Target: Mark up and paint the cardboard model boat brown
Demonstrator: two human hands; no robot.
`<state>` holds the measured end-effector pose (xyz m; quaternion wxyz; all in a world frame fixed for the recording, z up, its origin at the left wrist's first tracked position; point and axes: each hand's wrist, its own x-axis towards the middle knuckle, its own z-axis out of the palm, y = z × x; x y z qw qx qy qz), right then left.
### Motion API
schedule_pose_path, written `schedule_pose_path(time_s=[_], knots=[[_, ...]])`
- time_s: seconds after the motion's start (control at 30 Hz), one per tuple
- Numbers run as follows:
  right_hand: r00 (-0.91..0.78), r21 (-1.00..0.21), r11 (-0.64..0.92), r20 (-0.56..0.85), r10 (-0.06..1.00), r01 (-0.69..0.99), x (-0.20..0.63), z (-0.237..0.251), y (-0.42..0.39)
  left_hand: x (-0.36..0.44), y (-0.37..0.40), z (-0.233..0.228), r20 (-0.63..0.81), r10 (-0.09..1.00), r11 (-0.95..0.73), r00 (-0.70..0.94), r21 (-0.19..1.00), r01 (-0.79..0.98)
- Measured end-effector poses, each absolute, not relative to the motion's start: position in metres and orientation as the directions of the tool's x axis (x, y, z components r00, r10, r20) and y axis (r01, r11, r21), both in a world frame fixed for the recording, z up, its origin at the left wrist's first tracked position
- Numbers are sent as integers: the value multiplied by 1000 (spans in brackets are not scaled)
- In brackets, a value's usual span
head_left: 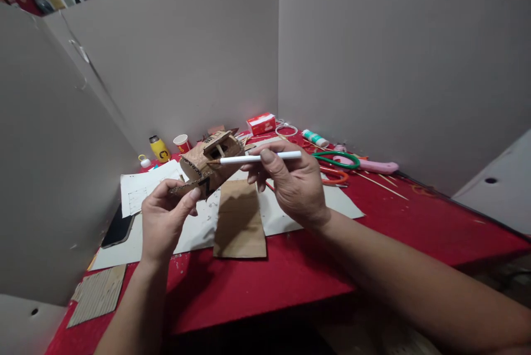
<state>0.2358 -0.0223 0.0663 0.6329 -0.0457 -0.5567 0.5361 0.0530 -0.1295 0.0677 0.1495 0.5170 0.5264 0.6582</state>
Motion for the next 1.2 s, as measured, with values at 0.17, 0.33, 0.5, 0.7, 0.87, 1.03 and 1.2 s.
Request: schedule_pose_path(time_s=[0.17,0.33,0.5,0.7,0.87,1.03,1.2], knots=[[-232,-665,385,645,728,-640,235,66,-19,54,-130,69,517,744,-395,-423,851,345],[-235,-677,356,618,750,-645,234,66,-19,54,-129,69,521,742,-394,-422,848,355],[-242,-667,363,636,733,-651,234,65,-17,54,-129,68,515,743,-392,-427,853,345],[-226,-666,385,641,733,-638,235,66,-17,53,-130,68,520,748,-399,-412,849,347],[-186,-657,409,643,743,-634,236,66,-15,53,-128,68,526,744,-409,-413,846,340],[-203,-665,422,652,731,-616,236,67,-16,53,-129,68,523,744,-399,-417,847,350],[-180,-661,441,655,734,-607,236,66,-19,53,-130,68,524,742,-398,-418,846,354]])
